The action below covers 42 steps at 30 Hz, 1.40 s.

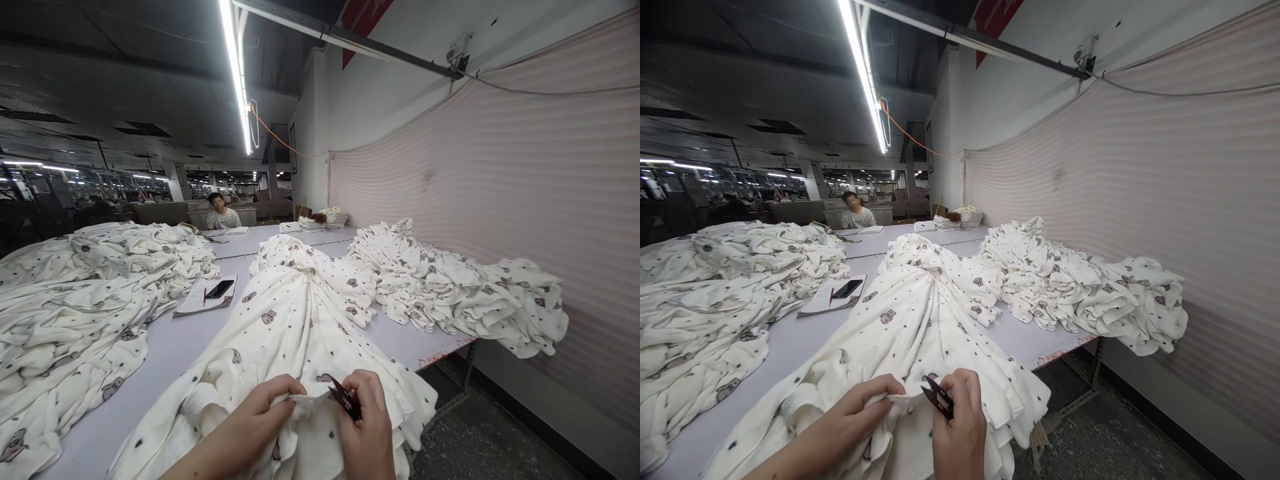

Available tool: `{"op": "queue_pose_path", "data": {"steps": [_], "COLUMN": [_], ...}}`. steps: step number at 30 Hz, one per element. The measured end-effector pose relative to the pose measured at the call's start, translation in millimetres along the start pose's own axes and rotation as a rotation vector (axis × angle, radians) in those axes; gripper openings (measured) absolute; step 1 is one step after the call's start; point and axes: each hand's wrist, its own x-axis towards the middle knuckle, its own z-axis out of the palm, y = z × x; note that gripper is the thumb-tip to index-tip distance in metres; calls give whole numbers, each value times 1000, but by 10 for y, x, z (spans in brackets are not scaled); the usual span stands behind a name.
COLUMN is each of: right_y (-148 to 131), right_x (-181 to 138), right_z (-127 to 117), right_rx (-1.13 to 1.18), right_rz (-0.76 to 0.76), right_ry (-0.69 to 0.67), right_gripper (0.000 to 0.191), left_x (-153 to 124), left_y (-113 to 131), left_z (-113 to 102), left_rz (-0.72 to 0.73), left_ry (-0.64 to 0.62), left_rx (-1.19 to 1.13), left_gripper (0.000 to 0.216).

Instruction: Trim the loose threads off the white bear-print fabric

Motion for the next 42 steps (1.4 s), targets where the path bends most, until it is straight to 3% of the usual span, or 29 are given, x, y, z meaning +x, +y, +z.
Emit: {"op": "queue_pose_path", "data": {"steps": [4, 8, 14, 19, 27, 32, 37, 42], "right_y": [-13, -62, -111, -79, -110, -65, -63, -68], "right_x": [-27, -74, -39, -19, -1, -11, -47, -12], "right_z": [73, 133, 116, 59, 3, 31, 36, 99], "right_rx": [73, 183, -30, -223, -256, -86, -125, 97], "right_rz": [-86, -183, -173, -272, -264, -80, -161, 16], "right_ry": [-62, -75, -127, -82, -98, -130, -110, -115], "right_gripper": [16, 20, 23, 26, 27, 24, 25, 19], "left_x": [24, 31, 41, 8, 18, 9, 5, 39], "left_y": [-122, -204, -201, -137, -144, -136, -126, -164], "left_z": [-68, -29, 28, 26, 54, 31, 26, 7], "left_rz": [-127, -129, -178, -172, -190, -203, -207, -247], "left_ry": [35, 64, 113, 176, 199, 193, 187, 178], "left_rx": [-112, -178, -487, -315, -185, -125, -144, -217], "left_gripper": [26, 31, 34, 34, 32, 29, 30, 35]}}
